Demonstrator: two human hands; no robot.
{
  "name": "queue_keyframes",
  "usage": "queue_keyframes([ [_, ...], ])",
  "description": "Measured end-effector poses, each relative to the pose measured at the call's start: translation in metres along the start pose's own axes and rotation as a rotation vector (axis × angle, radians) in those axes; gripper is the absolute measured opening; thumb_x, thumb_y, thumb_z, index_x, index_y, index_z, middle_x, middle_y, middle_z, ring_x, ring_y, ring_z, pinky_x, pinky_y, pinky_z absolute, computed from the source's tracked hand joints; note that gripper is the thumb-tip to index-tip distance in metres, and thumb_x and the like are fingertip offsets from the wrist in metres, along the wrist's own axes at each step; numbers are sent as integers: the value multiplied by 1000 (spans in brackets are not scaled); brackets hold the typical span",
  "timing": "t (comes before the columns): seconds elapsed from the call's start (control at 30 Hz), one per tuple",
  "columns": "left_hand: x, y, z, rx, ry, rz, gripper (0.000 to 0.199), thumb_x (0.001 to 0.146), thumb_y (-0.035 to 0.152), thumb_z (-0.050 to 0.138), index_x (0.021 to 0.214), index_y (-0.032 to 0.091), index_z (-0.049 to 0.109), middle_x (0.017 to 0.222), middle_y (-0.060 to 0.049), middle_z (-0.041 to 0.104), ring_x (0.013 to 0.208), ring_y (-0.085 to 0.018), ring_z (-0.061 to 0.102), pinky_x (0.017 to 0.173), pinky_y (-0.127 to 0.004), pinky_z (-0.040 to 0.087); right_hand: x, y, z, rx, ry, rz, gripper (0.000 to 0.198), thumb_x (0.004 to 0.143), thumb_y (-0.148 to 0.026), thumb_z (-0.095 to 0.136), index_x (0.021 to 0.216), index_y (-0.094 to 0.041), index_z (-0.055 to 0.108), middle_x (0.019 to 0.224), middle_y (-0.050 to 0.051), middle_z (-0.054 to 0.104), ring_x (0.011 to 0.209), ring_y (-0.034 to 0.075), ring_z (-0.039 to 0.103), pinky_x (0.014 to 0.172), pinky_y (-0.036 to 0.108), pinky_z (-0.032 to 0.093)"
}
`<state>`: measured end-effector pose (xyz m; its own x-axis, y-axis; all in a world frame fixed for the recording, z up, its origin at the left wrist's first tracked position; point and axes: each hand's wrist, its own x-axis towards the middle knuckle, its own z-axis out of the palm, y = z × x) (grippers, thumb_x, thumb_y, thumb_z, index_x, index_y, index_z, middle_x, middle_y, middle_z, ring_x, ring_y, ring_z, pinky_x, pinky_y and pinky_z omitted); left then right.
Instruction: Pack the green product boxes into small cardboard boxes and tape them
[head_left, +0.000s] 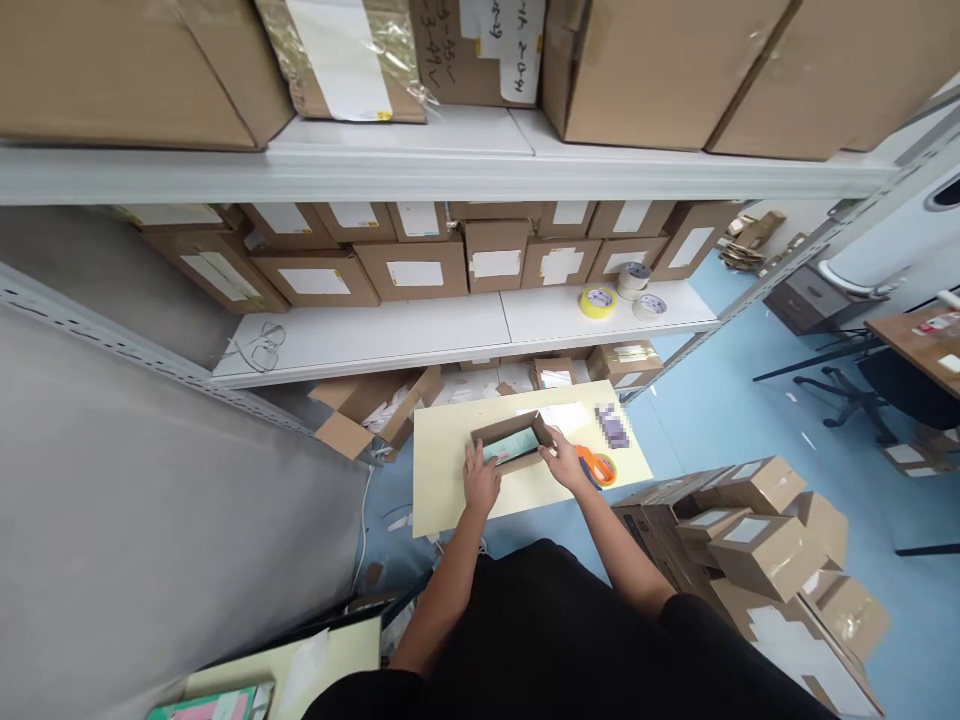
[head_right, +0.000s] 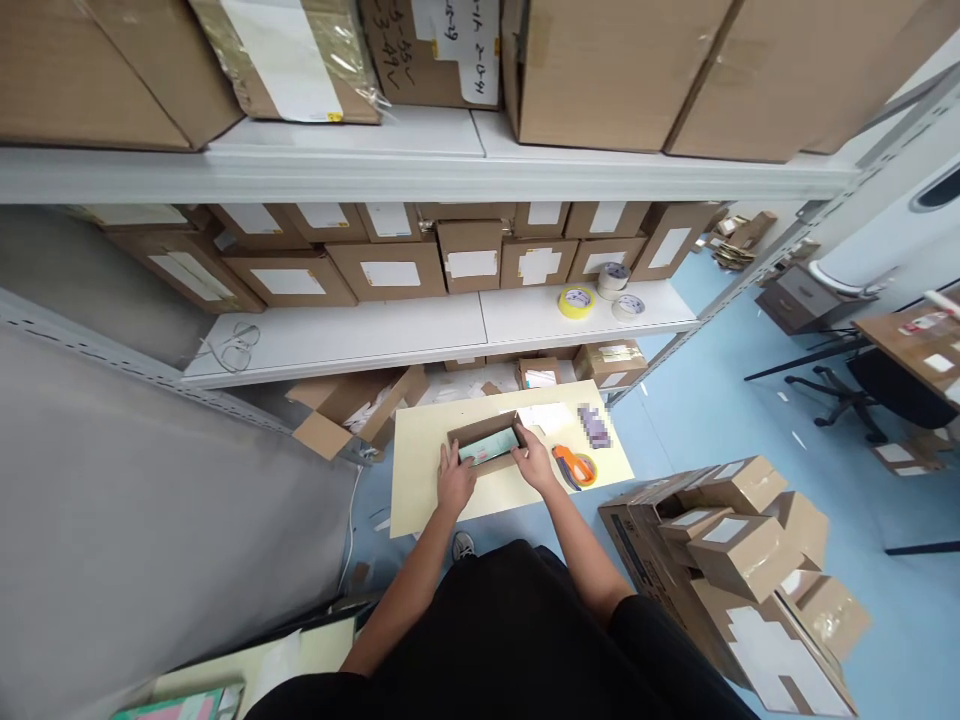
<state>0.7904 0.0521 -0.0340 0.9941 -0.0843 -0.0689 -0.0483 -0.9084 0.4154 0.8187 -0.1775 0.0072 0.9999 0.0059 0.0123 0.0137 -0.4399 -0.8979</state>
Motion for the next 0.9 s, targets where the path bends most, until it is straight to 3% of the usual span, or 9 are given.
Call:
queue_keyframes([
  [0.13, 5, 19, 3, -9, 22, -58, 21, 92, 19, 59, 97, 17, 79, 161, -12, 44, 156, -45, 20, 115, -58, 44, -4, -8, -29, 0, -93, -109, 59, 90, -31, 59, 149, -24, 54, 150, 11, 58, 140, 28, 53, 117, 51, 44],
  [0.23, -10, 39, 11, -51, 83, -46, 23, 93, 20, 56, 96, 17, 79, 160, -10, 46, 157, -43, 15, 117, -58, 42, -13, -12, -59, 1, -149, -183, 59, 91, -30, 60, 149, -27, 53, 153, 10, 55, 143, 27, 50, 121, 50, 40],
  [0.4, -70, 87, 38, -105, 260, -76, 27, 95, 21, 51, 97, 18, 78, 162, -9, 42, 160, -39, 4, 124, -59, 34, -38, -1, -110, 37, -230, -240, 58, 93, -30, 60, 150, -30, 52, 153, 7, 55, 143, 26, 49, 120, 49, 40],
  [0.5, -113, 116, 52, -129, 316, -153, 26, 97, 24, 52, 95, 20, 77, 165, -6, 39, 160, -39, 5, 123, -61, 33, -51, 9, -128, 60, -302, -253, 56, 94, -29, 59, 149, -31, 53, 152, 7, 56, 141, 26, 51, 117, 50, 44],
  [0.67, -180, 146, 53, -166, 310, -296, 26, 99, 27, 52, 91, 22, 76, 167, -5, 35, 159, -38, 11, 123, -63, 32, -70, 10, -127, 116, -433, -287, 52, 94, -30, 57, 146, -31, 56, 150, 8, 57, 142, 27, 51, 115, 51, 46],
  [0.9, -280, 158, 38, -126, 391, -425, 25, 100, 24, 52, 90, 20, 74, 166, -8, 36, 160, -37, 6, 121, -63, 34, -111, -6, -83, 158, -681, -374, 47, 95, -35, 56, 142, -29, 59, 151, 9, 56, 142, 28, 51, 116, 53, 44],
])
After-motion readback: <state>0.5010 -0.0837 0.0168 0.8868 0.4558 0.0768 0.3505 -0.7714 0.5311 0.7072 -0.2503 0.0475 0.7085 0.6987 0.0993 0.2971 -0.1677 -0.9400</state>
